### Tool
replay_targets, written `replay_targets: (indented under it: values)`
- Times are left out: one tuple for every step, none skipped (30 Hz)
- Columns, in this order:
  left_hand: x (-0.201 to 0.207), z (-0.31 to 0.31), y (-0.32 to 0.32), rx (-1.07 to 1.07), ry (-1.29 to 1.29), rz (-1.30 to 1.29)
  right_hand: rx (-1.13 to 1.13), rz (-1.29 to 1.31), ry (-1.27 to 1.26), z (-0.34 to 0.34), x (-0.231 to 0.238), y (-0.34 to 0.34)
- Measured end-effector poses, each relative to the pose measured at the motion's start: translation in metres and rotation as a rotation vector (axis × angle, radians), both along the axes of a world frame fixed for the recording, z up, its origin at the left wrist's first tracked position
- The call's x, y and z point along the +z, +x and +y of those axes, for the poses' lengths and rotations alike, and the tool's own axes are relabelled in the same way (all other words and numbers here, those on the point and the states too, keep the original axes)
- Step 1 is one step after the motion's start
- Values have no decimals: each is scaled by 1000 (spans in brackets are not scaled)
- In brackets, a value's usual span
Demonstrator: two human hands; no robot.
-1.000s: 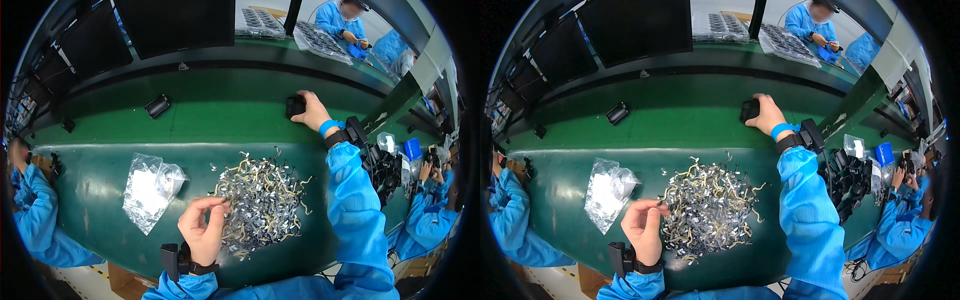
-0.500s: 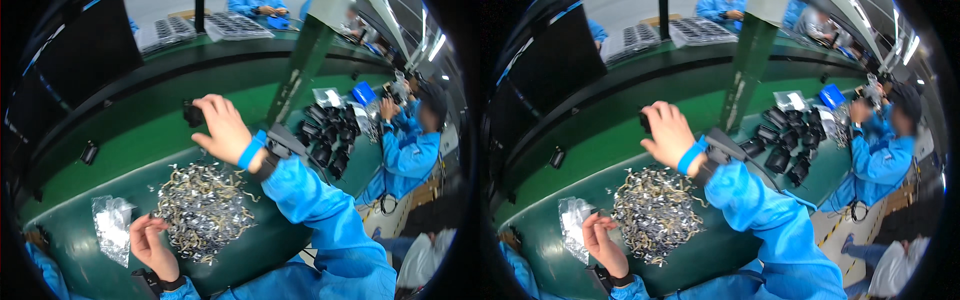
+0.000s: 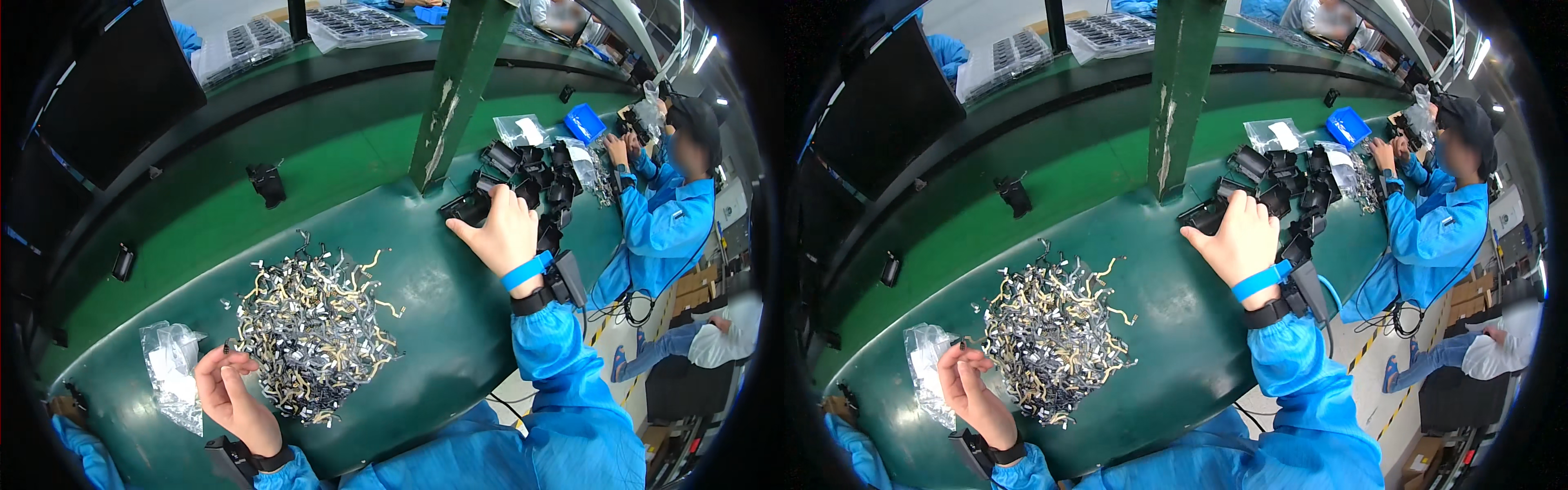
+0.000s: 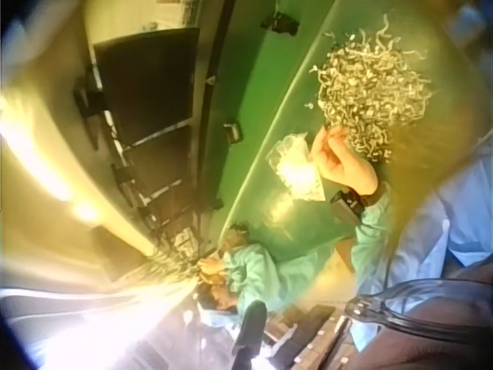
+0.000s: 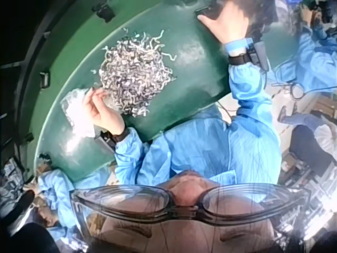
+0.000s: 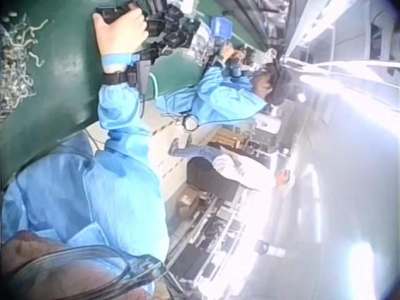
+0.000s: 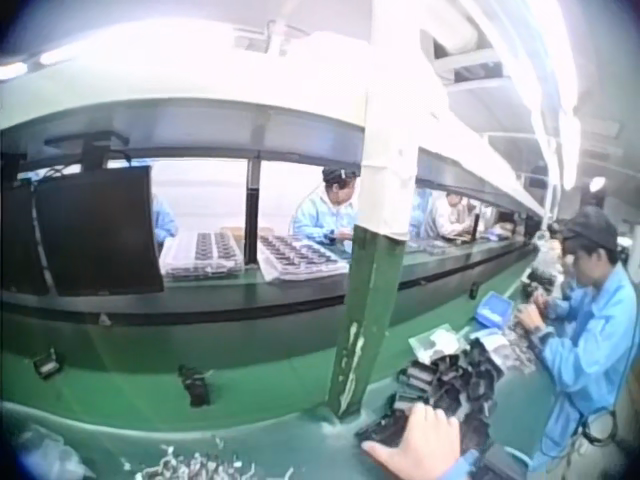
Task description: The person is manually assembling wires and connectors into a black plastic housing on an assembly line.
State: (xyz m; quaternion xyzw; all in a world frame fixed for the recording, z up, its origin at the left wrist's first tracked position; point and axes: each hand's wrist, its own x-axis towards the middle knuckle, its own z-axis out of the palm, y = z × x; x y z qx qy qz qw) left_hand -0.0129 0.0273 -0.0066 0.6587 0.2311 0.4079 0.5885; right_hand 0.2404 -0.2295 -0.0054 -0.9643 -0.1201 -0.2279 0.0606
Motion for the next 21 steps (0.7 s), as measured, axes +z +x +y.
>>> replay_targets:
  values:
    - [-2,0,2,21,-4,-7,13,-4,61,1,-5,2]
    - [-3,0,4,41,-8,-16,14,-6,66,1,-6,2]
    - [-5,0,4,28,-6,-14,26,1,138,0,-7,2]
    - [-3,0,4,37,1,-13,47,13,214,2,-9,1]
    - [-1,-3,6,28,-39,-57,56,14,220,4,-7,-2]
    - [0,-3,6,19,-79,-103,170,-1,351,5,-3,-7]
    - [3,-2,1,-59,-154,-149,291,-12,483,9,4,-14]
    - [7,-5,0,-34,-147,-144,384,28,575,17,15,-27]
    - [10,-10,3,-100,-191,-219,454,104,606,28,27,-44]
    - [12,-12,2,-157,-228,-289,532,188,639,42,34,-61]
    - [11,-12,1,-274,-213,-300,654,204,667,52,41,-75]
    - [11,-17,6,-311,-223,-330,771,217,693,60,44,-87]
    - [10,-21,13,-342,-194,-366,859,238,689,70,44,-97]
    - [8,-24,18,-372,-163,-398,910,267,695,80,43,-105]
    - [6,-24,21,-394,-144,-409,940,282,724,91,37,-112]
    - [3,-25,24,-421,-128,-425,965,292,751,100,31,-117]
    - [-1,-24,23,-464,-156,-428,984,310,761,106,25,-121]
    - [-2,-23,20,-486,-202,-402,980,320,765,110,20,-125]
    - [-3,-23,18,-497,-229,-373,968,330,764,113,16,-128]
    - [-3,-23,18,-510,-258,-344,973,345,767,113,13,-129]
    - [-4,-24,17,-501,-263,-335,973,369,760,112,11,-129]
